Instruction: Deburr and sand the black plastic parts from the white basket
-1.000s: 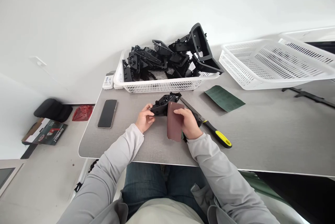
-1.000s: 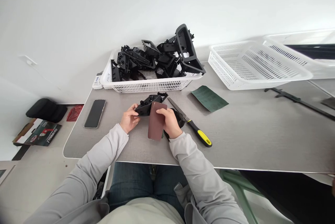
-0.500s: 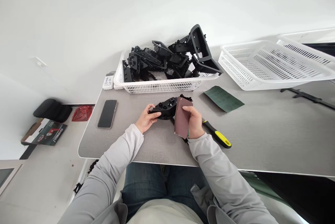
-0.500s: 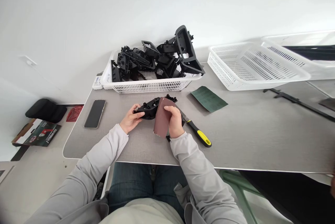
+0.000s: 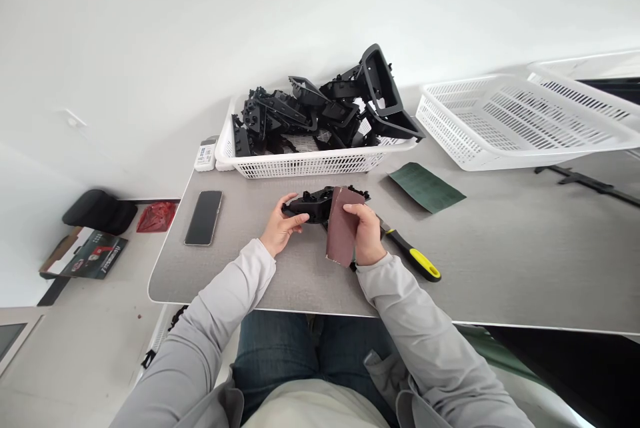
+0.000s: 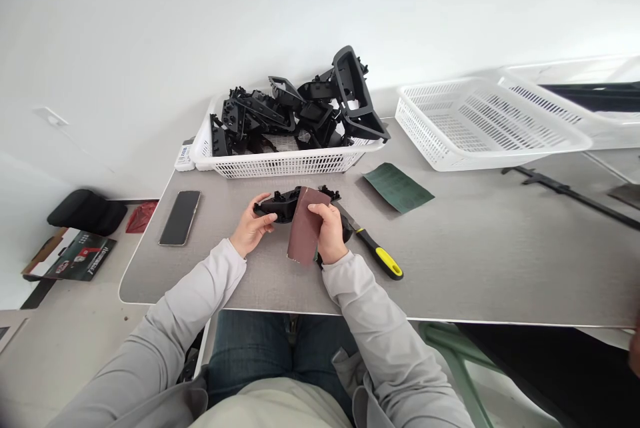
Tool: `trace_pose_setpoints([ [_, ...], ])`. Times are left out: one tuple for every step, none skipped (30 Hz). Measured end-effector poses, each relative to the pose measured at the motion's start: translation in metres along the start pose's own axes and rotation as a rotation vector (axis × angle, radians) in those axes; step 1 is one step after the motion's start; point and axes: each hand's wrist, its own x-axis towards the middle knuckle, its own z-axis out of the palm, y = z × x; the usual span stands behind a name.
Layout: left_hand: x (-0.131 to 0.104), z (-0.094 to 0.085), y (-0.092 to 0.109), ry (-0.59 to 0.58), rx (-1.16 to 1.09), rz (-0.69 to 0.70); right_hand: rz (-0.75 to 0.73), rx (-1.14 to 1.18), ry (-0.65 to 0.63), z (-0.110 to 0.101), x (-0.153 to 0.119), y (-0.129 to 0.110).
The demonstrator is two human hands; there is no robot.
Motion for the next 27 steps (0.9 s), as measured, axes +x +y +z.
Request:
trace_pose_setpoints([
  [0.0,0.0,0.0,0.004,0.015,0.001,0.013,0.043,0.042,0.002,-0.002,-0.003],
  [0.0,0.0,-0.001,0.008,0.028,0.004,0.027,0.085,0.079,0.005,-0.003,-0.005],
  [0.0,0.0,-0.001,0.01,0.04,0.01,0.042,0.118,0.103,0.006,-0.004,-0.007],
  [0.001,0.0,-0.001,0.008,0.048,0.015,0.05,0.131,0.107,0.008,-0.005,-0.009],
  [0.001,0.0,-0.001,0.005,0.054,0.019,0.057,0.141,0.107,0.009,-0.006,-0.01],
  [0.001,0.0,-0.001,0.002,0.059,0.024,0.062,0.152,0.107,0.009,-0.006,-0.011],
  [0.001,-0.001,0.0,0.0,0.062,0.029,0.068,0.163,0.105,0.009,-0.007,-0.011],
  [0.002,-0.001,0.0,0.002,0.066,0.034,0.072,0.173,0.097,0.009,-0.007,-0.011],
  [0.002,-0.001,0.0,0.005,0.071,0.04,0.075,0.178,0.081,0.008,-0.007,-0.011],
  [0.002,-0.002,0.001,0.012,0.077,0.05,0.077,0.175,0.056,0.008,-0.006,-0.01],
  [0.002,-0.002,0.001,0.021,0.087,0.064,0.081,0.162,0.023,0.007,-0.007,-0.009],
  [0.002,-0.003,0.001,0.031,0.101,0.084,0.085,0.14,-0.016,0.006,-0.007,-0.007],
  [0.002,-0.004,0.002,0.039,0.123,0.108,0.085,0.106,-0.057,0.006,-0.007,-0.006],
  [0.002,-0.004,0.002,0.047,0.15,0.133,0.078,0.064,-0.097,0.006,-0.008,-0.004],
  [0.002,-0.005,0.001,0.057,0.179,0.158,0.064,0.013,-0.136,0.005,-0.008,-0.003],
  [0.002,-0.005,0.001,0.066,0.207,0.181,0.044,-0.045,-0.174,0.005,-0.009,-0.001],
  [0.002,-0.005,0.001,0.072,0.232,0.199,0.018,-0.107,-0.213,0.006,-0.01,0.001],
  [0.002,-0.005,0.0,0.076,0.251,0.214,-0.011,-0.17,-0.252,0.006,-0.011,0.002],
  [0.002,-0.005,0.0,0.076,0.265,0.225,-0.042,-0.232,-0.289,0.006,-0.012,0.003],
  [0.002,-0.004,-0.001,0.072,0.274,0.232,-0.072,-0.292,-0.319,0.007,-0.013,0.004],
  [0.001,-0.004,-0.001,0.065,0.28,0.235,-0.105,-0.352,-0.34,0.007,-0.013,0.006],
  [0.001,-0.004,-0.002,0.058,0.284,0.234,-0.14,-0.411,-0.35,0.008,-0.014,0.007],
  [0.001,-0.004,-0.002,0.054,0.287,0.231,-0.173,-0.467,-0.354,0.008,-0.014,0.007],
  [0.001,-0.004,-0.003,0.05,0.289,0.228,-0.201,-0.514,-0.359,0.008,-0.014,0.008],
  [0.002,-0.004,-0.003,0.049,0.29,0.224,-0.221,-0.549,-0.371,0.009,-0.014,0.009],
  [0.002,-0.004,-0.003,0.052,0.289,0.223,-0.233,-0.572,-0.39,0.009,-0.014,0.009],
  [0.002,-0.004,-0.004,0.057,0.288,0.224,-0.24,-0.583,-0.411,0.009,-0.014,0.009],
])
